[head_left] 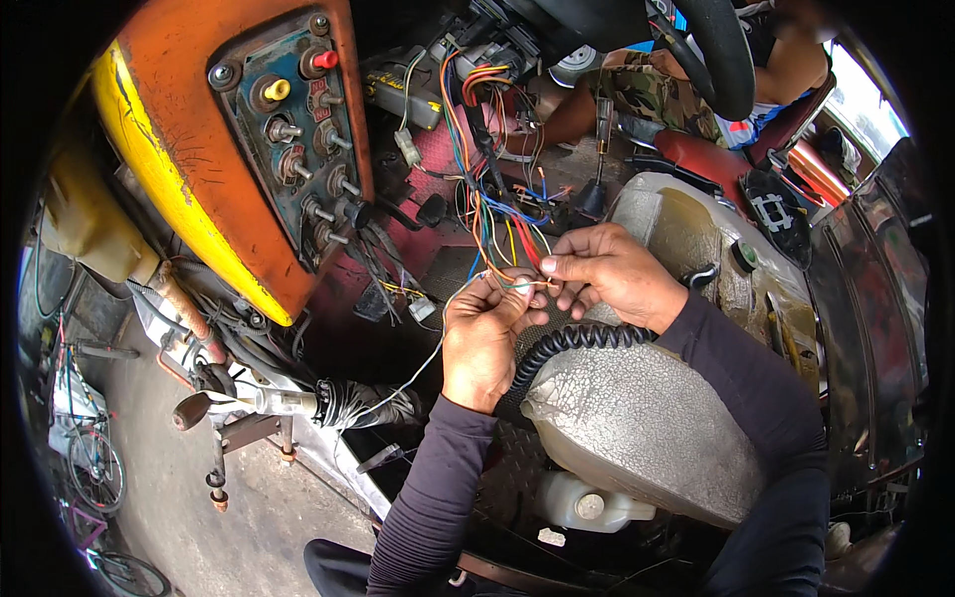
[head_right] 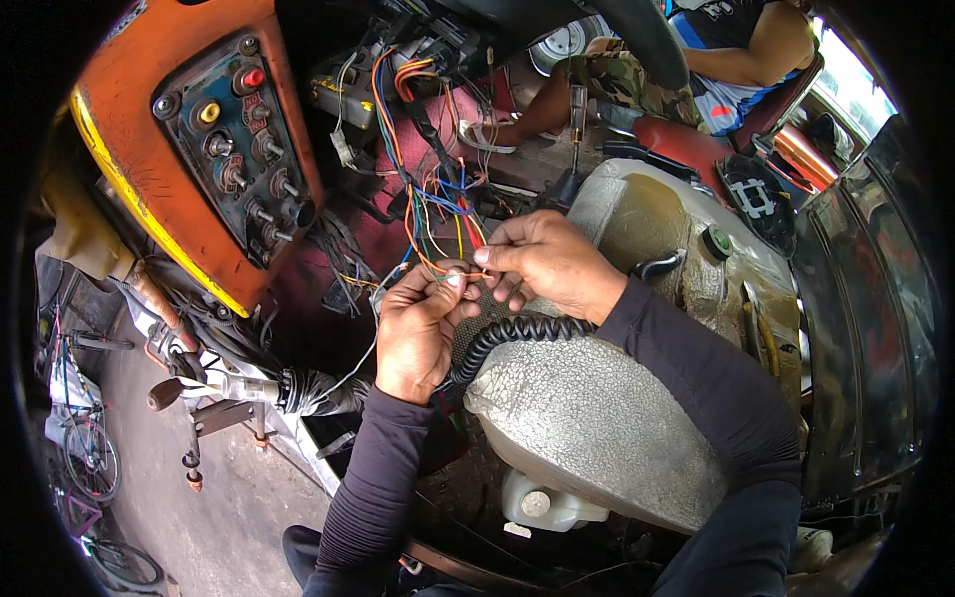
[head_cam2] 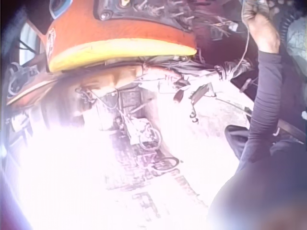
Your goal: The person works on a tangle of multicolored wires inside the cabin of a three-wheeled vehicle. They repeatedly separate, twist, and join individual wires by hand, occasionally using a small tool to strip or adjust connections. The hands remain in frame throughout, manipulating the wiring harness near the dashboard and steering column.
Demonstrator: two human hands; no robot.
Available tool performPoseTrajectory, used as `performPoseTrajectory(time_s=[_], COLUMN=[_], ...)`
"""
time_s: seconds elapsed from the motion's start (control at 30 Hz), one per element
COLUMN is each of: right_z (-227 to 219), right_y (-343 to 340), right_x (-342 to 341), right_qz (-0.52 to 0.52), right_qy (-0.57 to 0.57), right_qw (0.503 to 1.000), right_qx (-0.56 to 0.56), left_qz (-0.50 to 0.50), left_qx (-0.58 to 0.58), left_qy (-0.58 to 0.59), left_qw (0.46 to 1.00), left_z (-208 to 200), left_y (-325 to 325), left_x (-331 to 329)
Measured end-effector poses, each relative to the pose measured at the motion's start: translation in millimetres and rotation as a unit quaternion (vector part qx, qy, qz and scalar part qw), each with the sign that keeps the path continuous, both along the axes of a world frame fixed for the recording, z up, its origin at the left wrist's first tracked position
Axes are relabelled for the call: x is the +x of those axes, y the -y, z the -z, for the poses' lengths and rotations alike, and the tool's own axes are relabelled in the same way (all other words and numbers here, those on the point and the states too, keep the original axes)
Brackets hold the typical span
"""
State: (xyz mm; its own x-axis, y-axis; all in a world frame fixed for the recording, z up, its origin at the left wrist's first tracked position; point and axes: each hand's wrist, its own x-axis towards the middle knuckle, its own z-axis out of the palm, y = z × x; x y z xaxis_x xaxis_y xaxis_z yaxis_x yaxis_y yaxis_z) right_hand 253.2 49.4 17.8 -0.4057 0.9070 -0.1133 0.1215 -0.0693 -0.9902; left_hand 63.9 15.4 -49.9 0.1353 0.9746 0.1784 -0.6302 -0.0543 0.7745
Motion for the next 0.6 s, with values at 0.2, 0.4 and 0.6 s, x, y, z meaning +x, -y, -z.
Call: performPoseTrajectory(time_s=[0.2, 0.4, 0.6], right_z=[-1.2, -1.8, -6.4], right_y=[0.9, 2.2, 12.8], right_x=[-3.9, -0.4, 2.6], right_qz=[-0.005, 0.037, 0.049], right_qy=[0.011, -0.032, -0.019], right_qw=[1.0, 0.997, 0.997], right_qx=[0.015, 0.06, 0.057], left_qz=[-0.013, 0.014, 0.011], left_qx=[0.017, 0.009, -0.089], left_qy=[0.036, 0.052, 0.04], left_qw=[0.999, 0.998, 0.995], left_z=[-0.7, -3.7, -0.8], left_y=[2.3, 11.0, 8.0], left_x=[10.1, 4.9, -3.3])
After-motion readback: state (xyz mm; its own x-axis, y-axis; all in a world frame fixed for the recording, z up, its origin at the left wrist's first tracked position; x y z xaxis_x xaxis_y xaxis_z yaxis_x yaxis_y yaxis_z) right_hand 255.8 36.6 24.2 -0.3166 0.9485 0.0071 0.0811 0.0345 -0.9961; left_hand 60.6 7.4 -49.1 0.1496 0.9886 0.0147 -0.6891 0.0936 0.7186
